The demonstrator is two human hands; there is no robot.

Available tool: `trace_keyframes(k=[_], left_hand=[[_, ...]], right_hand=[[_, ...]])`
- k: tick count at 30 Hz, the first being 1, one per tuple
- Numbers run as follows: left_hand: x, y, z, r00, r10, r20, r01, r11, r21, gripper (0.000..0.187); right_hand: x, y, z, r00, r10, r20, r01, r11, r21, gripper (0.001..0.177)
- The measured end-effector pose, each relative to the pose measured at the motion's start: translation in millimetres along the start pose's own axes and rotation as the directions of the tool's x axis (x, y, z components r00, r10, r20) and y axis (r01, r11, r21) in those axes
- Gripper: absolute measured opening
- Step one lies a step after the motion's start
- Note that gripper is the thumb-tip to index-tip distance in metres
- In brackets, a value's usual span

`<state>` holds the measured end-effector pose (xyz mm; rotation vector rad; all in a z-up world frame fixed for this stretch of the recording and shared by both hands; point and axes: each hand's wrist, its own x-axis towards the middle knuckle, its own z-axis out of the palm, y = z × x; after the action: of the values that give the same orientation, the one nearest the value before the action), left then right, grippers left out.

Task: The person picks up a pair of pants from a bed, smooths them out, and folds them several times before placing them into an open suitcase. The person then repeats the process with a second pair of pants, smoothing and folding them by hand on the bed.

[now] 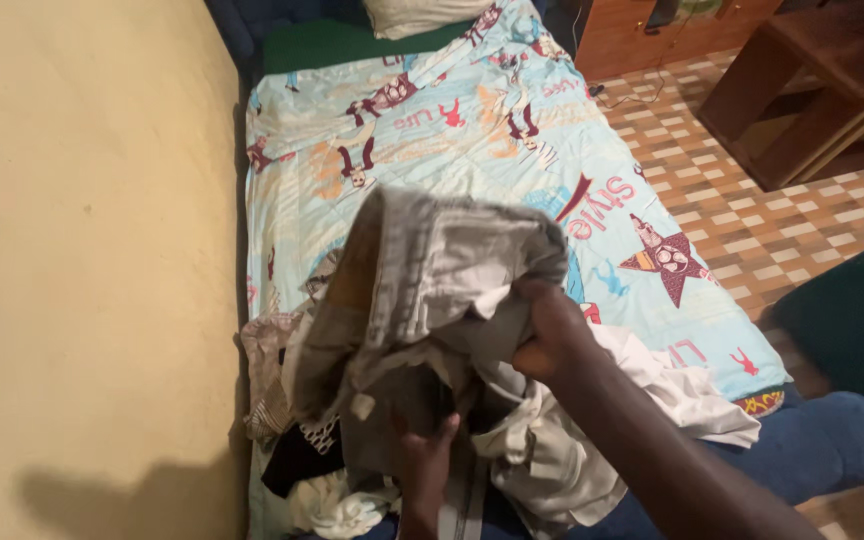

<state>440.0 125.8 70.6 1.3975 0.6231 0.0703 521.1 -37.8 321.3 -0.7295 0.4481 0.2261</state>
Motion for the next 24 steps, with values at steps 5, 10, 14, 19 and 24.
trace_keyframes(k=[5,10,14,19,24], left_hand=[[57,59,14,0.929,0.161,0.333,-0.18,0.983,0.027,0.069],[9,71,42,0.708,0.351,0.612,-0.472,0.881,0.041,0.064],[-21,51,54,0.986,0.118,0.121,-0.12,0.993,0.011,0.048],[7,72,30,0.943,0.277,-0.186,-0.33,0.856,-0.399,0.033],[-57,176,30,0.424,0.902,-0.076,-0.9,0.429,0.074,0.008]], right_hand=[[-45,-25,41,0.977,0.154,0.15,-0.171,0.979,0.111,0.029],[-47,-38,47,0.976,0.031,0.216,-0.079,0.973,0.216,0.023],[-52,-63,-3,0.971,-0.009,0.24,-0.006,0.998,0.062,0.033],[-46,-32,-133,1.0,-0.027,0.006,0.027,0.997,0.067,0.037],[-84,-2,-207,0.992,0.048,0.119,-0.056,0.996,0.067,0.052]])
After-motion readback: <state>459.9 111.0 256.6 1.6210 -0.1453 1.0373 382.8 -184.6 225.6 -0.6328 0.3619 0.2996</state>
